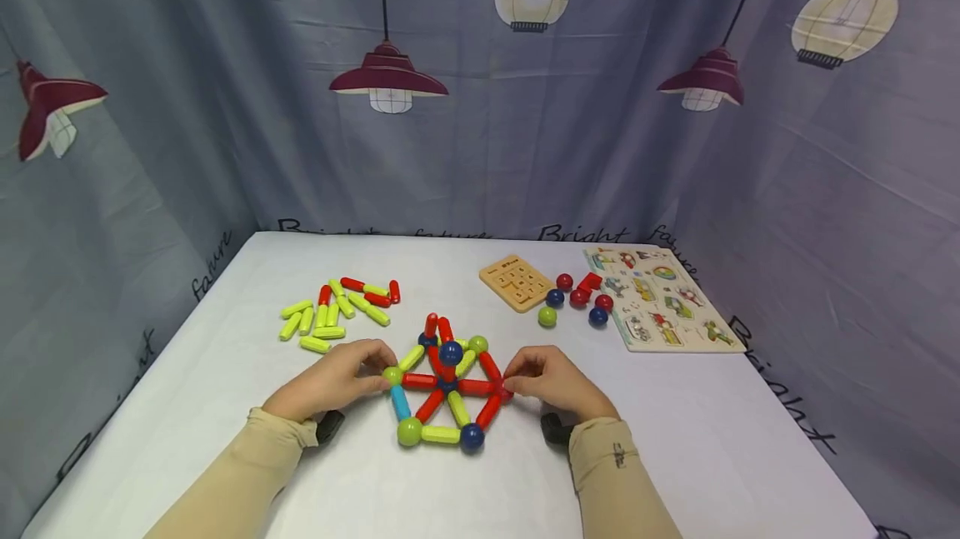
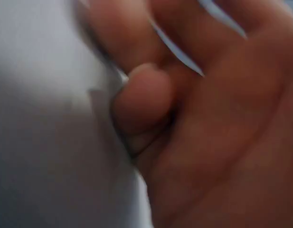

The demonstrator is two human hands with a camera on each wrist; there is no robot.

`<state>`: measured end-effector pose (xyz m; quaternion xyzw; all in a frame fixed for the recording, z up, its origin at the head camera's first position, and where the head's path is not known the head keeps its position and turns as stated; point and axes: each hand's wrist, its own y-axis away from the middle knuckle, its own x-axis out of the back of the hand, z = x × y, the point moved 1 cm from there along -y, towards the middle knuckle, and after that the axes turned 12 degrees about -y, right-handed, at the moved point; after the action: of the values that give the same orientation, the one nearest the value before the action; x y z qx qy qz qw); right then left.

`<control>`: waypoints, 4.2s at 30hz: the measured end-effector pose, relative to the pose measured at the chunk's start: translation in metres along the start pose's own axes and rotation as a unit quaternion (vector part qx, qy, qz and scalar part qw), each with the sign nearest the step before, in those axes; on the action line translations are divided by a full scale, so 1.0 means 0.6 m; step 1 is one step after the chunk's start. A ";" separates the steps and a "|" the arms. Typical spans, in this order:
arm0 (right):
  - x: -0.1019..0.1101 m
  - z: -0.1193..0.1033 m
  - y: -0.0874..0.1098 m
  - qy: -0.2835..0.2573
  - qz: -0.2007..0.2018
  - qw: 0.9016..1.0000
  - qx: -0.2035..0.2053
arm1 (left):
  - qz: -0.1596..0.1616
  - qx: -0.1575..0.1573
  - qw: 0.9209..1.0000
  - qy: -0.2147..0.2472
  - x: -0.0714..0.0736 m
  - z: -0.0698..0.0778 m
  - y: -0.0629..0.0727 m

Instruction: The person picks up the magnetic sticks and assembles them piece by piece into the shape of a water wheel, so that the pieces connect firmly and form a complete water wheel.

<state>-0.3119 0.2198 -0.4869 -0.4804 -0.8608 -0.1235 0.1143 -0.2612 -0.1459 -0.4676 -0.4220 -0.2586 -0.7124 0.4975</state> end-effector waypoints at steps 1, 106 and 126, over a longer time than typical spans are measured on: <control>0.001 -0.001 0.004 -0.007 -0.031 1.000 0.001 | 0.007 -0.001 1.000 0.008 -0.001 0.000 -0.002; -0.096 -0.152 -0.101 -0.184 0.066 0.981 0.012 | 0.044 -0.005 0.999 -0.004 -0.022 0.007 -0.002; -0.095 -0.148 -0.094 -0.110 0.077 0.991 0.021 | 0.044 0.003 0.999 -0.001 -0.025 0.003 0.000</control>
<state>-0.3238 0.1168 -0.4268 -0.5536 -0.8308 -0.0425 0.0387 -0.2583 -0.1374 -0.4795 -0.4323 -0.2422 -0.6890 0.5289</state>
